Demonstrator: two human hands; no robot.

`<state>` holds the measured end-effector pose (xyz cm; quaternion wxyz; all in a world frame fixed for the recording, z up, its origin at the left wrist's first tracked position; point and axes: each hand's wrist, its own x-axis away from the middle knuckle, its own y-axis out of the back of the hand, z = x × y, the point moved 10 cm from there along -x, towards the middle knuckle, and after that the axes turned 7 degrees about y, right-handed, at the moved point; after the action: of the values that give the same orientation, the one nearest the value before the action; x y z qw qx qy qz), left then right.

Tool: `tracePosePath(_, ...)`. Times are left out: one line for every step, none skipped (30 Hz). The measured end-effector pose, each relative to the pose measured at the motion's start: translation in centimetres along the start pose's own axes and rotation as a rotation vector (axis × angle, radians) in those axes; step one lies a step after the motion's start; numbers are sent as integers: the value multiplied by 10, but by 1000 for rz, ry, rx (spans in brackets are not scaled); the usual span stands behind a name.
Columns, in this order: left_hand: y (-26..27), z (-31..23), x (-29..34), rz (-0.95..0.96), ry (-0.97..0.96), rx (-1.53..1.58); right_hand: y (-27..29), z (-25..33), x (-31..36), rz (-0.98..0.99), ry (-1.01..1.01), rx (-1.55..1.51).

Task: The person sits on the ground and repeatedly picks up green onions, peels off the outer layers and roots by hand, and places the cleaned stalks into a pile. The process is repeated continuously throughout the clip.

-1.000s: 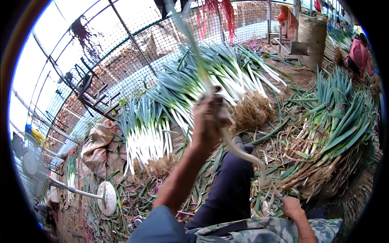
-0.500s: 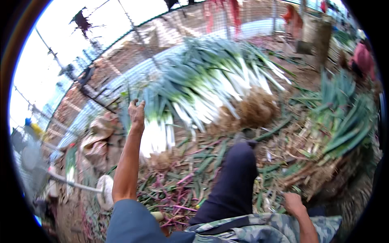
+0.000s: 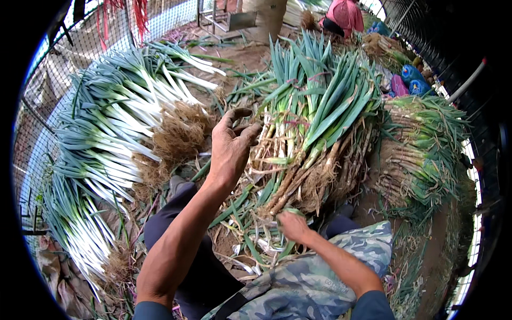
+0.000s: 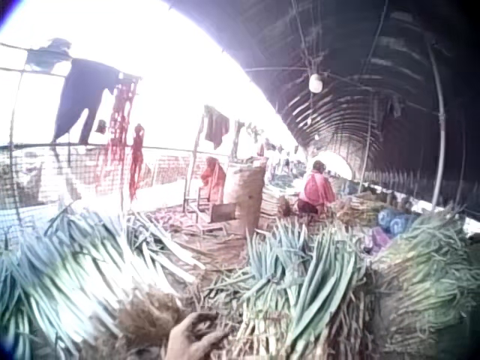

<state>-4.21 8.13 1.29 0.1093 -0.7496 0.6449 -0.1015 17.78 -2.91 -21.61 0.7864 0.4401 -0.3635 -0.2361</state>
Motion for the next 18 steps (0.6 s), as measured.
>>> tracePosePath(-8,1,2,19,69,-20,0,-13,-8,-11,-54,21)
tracePosePath(-13,4,6,52,79,-53,-1,-17,-11,-101,-4,14)
tracePosePath(-14,2,9,77,74,-92,-4,-22,-22,-76,-23,25)
tracePosePath(-13,3,11,85,89,-140,-3,-24,-36,-51,-46,41)
tracePosePath(-11,1,14,70,34,-128,-1,-28,-47,-27,-71,56)
tracePosePath(-6,0,17,48,74,-104,7,-28,-58,-66,-32,46)
tracePosePath(-1,1,19,27,118,-78,33,-33,-62,-211,-20,102)
tracePosePath(4,7,18,14,135,-95,59,-39,-64,-357,-9,158)
tracePosePath(6,3,20,-9,147,-86,86,-43,-64,-502,8,215)
tracePosePath(3,1,20,0,140,-123,113,-61,-56,-616,-69,373)
tracePosePath(-1,0,19,10,134,-160,141,-79,-44,-726,-148,533)
tracePosePath(-2,-1,19,29,116,-164,165,-98,-35,-762,-314,443)
tracePosePath(-8,-4,19,47,117,-123,184,-115,-19,-797,-484,348)
tracePosePath(-12,0,19,65,130,-126,185,-140,-12,-781,-566,149)
tracePosePath(-17,3,19,90,141,-129,182,-163,0,-764,-645,-51)
tracePosePath(-21,5,20,105,138,-130,169,-178,9,-734,-743,-305)
tracePosePath(-24,3,19,103,109,-141,165,-194,12,-738,-734,-383)
tracePosePath(-23,4,20,96,120,-149,163,-200,14,-733,-726,-466)
